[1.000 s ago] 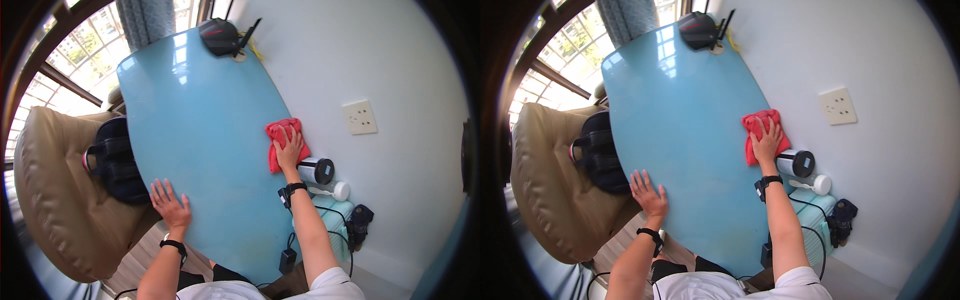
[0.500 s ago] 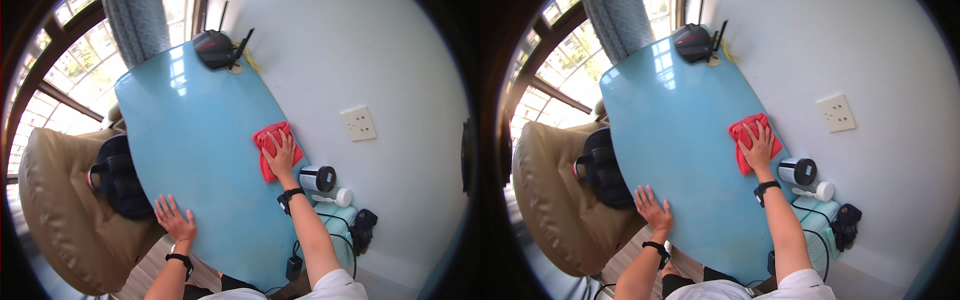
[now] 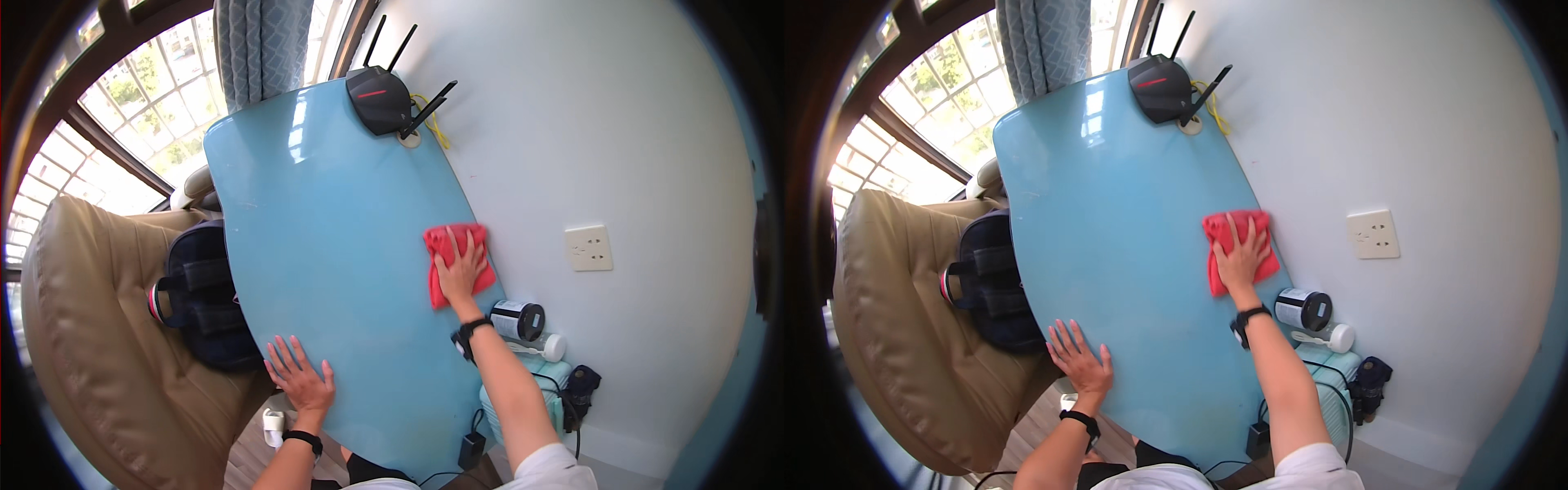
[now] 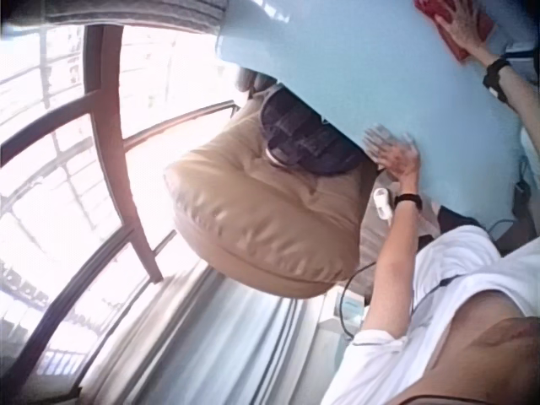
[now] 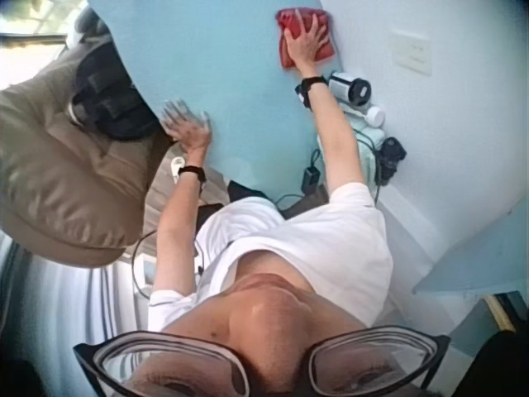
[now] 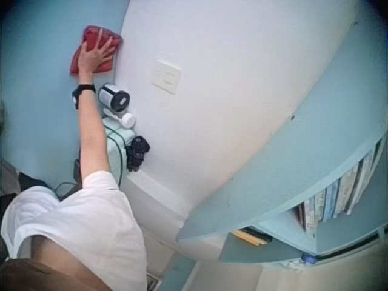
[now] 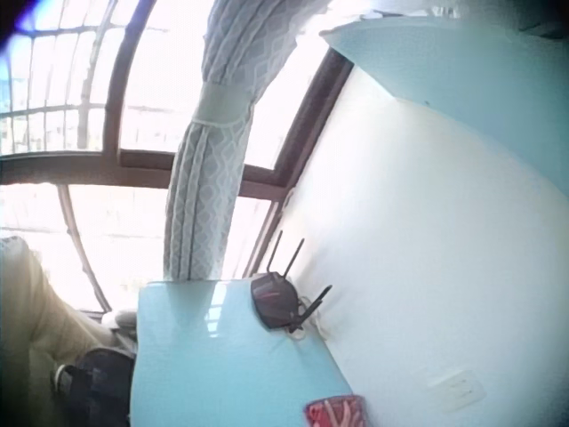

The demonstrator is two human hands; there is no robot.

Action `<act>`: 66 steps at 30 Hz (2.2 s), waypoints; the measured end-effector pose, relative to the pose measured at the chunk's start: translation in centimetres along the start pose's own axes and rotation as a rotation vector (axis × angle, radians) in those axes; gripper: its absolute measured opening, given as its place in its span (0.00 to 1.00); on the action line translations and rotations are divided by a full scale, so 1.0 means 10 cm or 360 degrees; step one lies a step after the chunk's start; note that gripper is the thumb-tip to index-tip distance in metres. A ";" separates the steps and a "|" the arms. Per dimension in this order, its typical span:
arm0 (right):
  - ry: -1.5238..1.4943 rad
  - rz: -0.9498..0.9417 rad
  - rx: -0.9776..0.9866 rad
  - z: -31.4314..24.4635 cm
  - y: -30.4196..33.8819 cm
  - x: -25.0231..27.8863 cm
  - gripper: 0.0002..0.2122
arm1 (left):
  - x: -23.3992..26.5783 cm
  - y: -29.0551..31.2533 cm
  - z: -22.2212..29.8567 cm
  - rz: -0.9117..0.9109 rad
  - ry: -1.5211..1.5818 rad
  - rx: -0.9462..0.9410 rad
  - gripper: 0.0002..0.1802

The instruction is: The person cleans a table surface by hand with a cloth, then uses the cloth to wipe a container.

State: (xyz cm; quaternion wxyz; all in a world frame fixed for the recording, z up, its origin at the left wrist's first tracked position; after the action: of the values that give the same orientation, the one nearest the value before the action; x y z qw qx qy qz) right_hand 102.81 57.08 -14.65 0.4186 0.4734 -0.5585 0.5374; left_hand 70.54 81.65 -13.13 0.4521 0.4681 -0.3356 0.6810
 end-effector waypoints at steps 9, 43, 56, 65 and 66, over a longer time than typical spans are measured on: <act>-0.0283 -0.0026 0.0288 -0.64 -0.49 0.05 0.29 | -0.06 -0.01 0.04 0.0058 -0.0017 -0.0051 0.46; -0.0297 -0.0235 0.0233 0.12 0.47 0.24 0.35 | 0.00 0.01 -0.07 0.0185 -0.0077 -0.0016 0.44; -0.0504 -0.0251 0.0738 -2.15 0.70 0.17 0.34 | -0.09 0.00 0.10 0.0120 0.0051 -0.0026 0.43; -0.0167 -0.0290 0.0382 -0.04 0.76 0.28 0.36 | -0.05 0.07 -0.07 0.0136 -0.0037 -0.0004 0.42; -0.0068 -0.0200 0.0216 0.26 0.48 0.22 0.36 | -0.08 0.05 -0.01 0.0113 -0.0032 -0.0033 0.42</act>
State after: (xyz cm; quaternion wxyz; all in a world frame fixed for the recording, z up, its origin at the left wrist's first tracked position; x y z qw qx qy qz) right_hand 97.82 54.17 -13.63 0.4065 0.5461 -0.4987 0.5365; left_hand 70.22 81.32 -13.95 0.4291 0.4580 -0.3634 0.6885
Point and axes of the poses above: each hand's wrist, its own y-axis away from the middle knuckle, its own x-axis out of the back of the hand, z = x × y, the point moved 4 cm from there along -y, towards the middle knuckle, and after that the axes turned 13 degrees about -x, right-handed, at the moved point
